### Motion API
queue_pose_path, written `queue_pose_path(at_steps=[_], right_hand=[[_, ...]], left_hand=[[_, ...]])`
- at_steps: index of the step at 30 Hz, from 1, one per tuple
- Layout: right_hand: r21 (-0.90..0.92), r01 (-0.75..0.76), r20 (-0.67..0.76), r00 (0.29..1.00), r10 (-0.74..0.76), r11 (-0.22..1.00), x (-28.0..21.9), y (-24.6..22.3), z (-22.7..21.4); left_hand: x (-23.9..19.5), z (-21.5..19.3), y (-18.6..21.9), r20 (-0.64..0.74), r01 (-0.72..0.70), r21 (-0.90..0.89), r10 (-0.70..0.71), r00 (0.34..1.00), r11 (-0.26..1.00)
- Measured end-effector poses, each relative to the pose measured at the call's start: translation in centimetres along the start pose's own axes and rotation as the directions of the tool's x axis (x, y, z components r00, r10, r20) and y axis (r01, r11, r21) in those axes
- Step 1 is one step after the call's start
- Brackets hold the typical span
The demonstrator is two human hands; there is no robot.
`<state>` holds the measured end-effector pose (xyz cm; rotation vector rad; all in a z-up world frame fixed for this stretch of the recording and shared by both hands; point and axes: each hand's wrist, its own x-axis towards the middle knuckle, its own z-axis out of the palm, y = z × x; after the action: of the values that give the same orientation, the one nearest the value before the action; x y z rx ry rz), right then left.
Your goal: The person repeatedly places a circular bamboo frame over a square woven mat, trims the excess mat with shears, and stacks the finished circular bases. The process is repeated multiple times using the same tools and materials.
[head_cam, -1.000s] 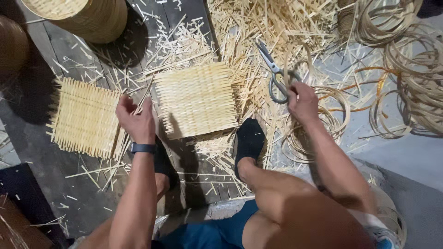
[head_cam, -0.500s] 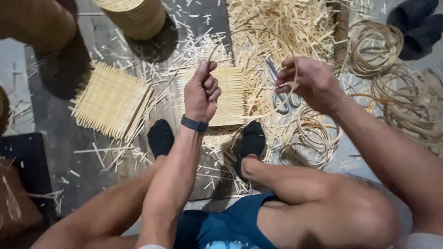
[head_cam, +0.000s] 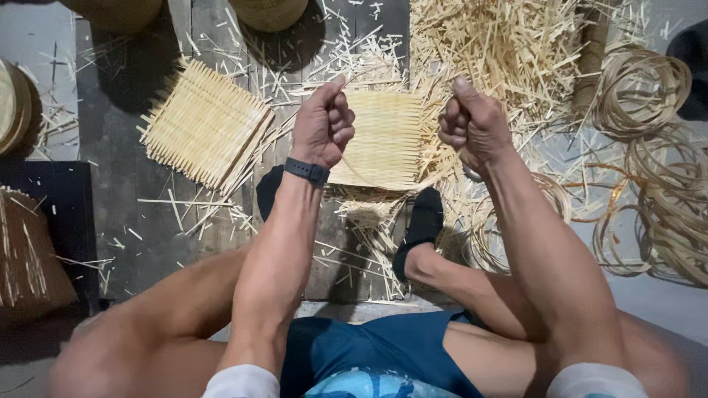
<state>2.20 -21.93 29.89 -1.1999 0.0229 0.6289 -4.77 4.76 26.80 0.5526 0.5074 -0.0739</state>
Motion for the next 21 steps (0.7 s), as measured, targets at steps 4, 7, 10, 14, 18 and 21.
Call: queue_pose_path(at_steps=[4,7,10,14,18,21], right_hand=[[-0.392,0.173,-0.011,0.981,-0.192,0.904,0.5,1.1,-0.9],[-0.449,0.098,-0.139,0.974,-0.178,0.888,1.8,3.5,-1.5],[-0.556,-0.118,-0.359,0.927,-0.11,0.823,3.6,7.4,-2.3],[-0.69,-0.142,-0.393,0.897,-0.203,0.71,5.9,13.4,-3.9],[-0.866,-0.05,-0.302,0.847,-0.439,0.498,7.8,18.1,-5.4],[-0.85,-0.104,-0.338,0.86,-0.383,0.516,7.4,19.3,-6.2]], left_hand=[[1.1,-1.3,0.6,-0.035,0.006,0.076,-0.003,0.999,0.997],[3.1,-4.5,-0.1,-0.156,-0.082,0.234,0.121,0.98,0.969],[5.6,-8.5,-2.2,-0.198,-0.156,0.576,0.322,0.926,0.803],[8.0,-13.0,-4.8,-0.123,-0.1,0.909,0.49,0.863,0.405],[8.8,-15.5,-6.2,-0.052,-0.025,0.989,0.503,0.863,0.145],[8.6,-16.2,-6.6,-0.046,-0.01,0.995,0.558,0.829,0.097]])
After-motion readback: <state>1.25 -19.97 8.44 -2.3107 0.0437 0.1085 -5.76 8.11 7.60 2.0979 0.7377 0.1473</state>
